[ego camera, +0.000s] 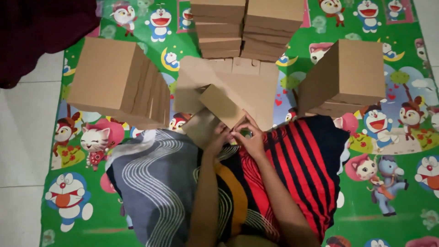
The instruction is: The person sits on a mat and folds flat cardboard sheets into small boxes by hand. They fold the side flaps, tuck the tabs into slots, and press the edges to form the box shape, repeating the process for multiple units.
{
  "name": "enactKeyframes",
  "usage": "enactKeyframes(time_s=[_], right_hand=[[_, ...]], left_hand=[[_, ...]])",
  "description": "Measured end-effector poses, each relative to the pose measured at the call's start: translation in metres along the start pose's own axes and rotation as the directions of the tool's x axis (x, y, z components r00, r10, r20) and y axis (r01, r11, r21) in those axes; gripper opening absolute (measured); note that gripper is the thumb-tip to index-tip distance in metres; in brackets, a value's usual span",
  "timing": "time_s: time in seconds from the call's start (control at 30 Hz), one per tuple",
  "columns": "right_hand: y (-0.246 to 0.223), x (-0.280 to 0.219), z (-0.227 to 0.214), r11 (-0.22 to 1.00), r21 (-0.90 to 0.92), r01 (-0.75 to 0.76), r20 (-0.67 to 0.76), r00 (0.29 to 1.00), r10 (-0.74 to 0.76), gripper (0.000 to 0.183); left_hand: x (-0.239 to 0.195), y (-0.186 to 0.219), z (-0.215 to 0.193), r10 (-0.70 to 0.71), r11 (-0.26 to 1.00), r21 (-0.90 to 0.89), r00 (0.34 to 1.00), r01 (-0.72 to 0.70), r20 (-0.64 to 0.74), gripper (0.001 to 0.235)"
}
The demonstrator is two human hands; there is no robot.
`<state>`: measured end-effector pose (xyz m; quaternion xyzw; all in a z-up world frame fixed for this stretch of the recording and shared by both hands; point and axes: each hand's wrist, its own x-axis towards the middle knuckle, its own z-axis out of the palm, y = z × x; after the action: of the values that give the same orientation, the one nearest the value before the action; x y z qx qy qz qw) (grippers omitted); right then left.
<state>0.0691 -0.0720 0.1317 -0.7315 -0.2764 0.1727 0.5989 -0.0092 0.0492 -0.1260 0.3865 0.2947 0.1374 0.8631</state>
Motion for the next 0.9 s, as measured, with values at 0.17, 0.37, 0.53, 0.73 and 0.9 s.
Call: enactKeyframes(time_s=[0.17, 0.37, 0.53, 0.73, 0.9], right_hand=[[0.085, -0.006, 0.008, 0.994, 0.089, 0.068, -0.006, 0.998, -0.068, 0.035], [0.087, -0.004, 0.011, 0.996, 0.028, 0.082, -0.025, 0.996, -0.081, 0.036], [0.111, 0.003, 0.01, 1.0, 0.0, -0.024, -0.295, 0.955, 0.023, 0.03], [0.211, 0.014, -0.01, 0.95, 0.194, -0.243, -0.729, 0.612, 0.305, 0.023], [0.212, 0.018, -0.01, 0.76, 0.626, -0.173, -0.628, 0.467, 0.623, 0.059]], left_hand=[[-0.02, 0.018, 0.017, -0.002, 0.986, 0.166, 1.0, -0.003, 0.027, 0.047], [-0.021, 0.003, 0.015, 0.105, 0.837, 0.537, 0.994, -0.103, 0.027, 0.072], [-0.043, 0.053, 0.062, -0.011, 0.917, 0.397, 0.996, -0.027, 0.092, 0.055], [-0.012, 0.119, 0.022, 0.385, 0.923, 0.06, 0.919, -0.381, -0.088, 0.036], [0.121, 0.141, -0.159, 0.487, 0.222, 0.88, 0.734, 0.421, -0.474, 0.066]])
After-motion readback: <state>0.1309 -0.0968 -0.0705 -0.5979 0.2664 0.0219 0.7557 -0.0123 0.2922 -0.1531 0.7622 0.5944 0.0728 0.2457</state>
